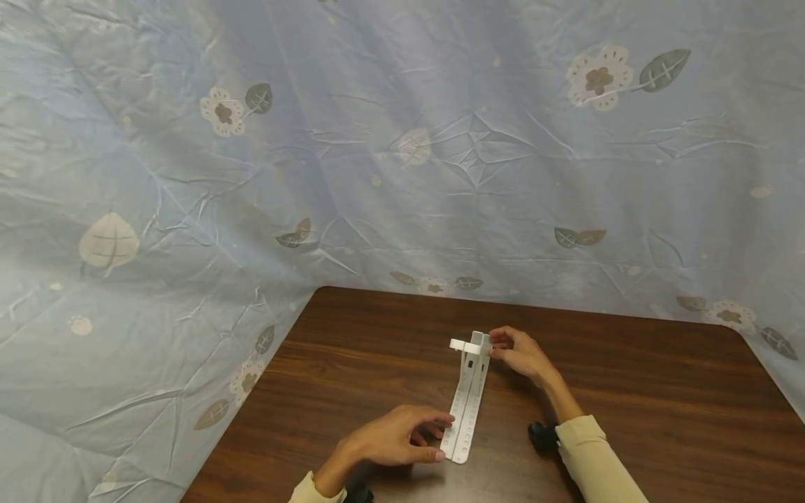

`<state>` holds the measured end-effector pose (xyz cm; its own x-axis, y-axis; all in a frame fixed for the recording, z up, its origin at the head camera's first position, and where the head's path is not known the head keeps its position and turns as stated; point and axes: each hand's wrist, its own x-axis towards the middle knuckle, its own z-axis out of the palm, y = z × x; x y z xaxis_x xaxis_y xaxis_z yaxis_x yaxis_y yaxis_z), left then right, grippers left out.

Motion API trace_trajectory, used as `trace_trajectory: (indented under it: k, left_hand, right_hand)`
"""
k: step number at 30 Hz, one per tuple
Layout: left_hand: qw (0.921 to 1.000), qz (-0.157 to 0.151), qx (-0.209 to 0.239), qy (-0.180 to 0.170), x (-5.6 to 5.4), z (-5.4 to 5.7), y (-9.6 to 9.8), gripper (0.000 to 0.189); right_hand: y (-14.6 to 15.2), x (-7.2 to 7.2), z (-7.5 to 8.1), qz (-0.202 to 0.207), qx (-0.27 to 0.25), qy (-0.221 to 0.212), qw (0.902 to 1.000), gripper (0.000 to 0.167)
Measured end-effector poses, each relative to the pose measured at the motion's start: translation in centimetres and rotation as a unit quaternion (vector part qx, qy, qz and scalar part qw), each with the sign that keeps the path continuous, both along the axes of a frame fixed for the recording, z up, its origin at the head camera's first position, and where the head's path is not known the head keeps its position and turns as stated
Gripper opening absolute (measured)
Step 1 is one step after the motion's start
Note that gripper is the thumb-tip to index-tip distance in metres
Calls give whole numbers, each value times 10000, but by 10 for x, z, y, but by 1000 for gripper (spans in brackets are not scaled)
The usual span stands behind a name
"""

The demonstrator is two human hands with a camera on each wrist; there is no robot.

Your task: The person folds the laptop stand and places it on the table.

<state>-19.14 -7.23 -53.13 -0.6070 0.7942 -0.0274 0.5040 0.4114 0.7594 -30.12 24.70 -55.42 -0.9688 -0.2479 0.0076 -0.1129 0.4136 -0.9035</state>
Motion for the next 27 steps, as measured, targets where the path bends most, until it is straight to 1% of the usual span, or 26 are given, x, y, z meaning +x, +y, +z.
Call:
trace_trajectory:
  k: [5,11,15,17,20,22,24,27]
  left_hand:
    - [10000,-2,10,22,2,-1,2,57]
    - [10000,-31,-41,59,7,-3,6,59]
    - [9999,-52,-17,140,8,-4,11,58]
    - [9998,-66,3,168,7,-4,12,57]
    - [9999,-90,59,98,5,-3,11,57]
    - [9998,-105,71,143,3,-2,10,57]
    - [9996,-89,81,246,1,1,7,56]
    - [9985,-37,60,546,-6,5,5,54]
  right_hand:
    - [-2,-5,-5,29,-10,17,10000,45]
    - [-6,-6,-2,-20,121,20,9999,45]
    - [-6,-6,-2,-29,150,87,9998,45]
    - [-5,-5,-2,-38,212,121,9997,44]
    - [-4,-3,-1,-82,387,131,9991,42]
    - [-3,-1,1,-71,529,146,9985,42]
    - [-1,2,3,-88,617,146,9980,42]
    - [2,7,7,-75,719,241,9971,43]
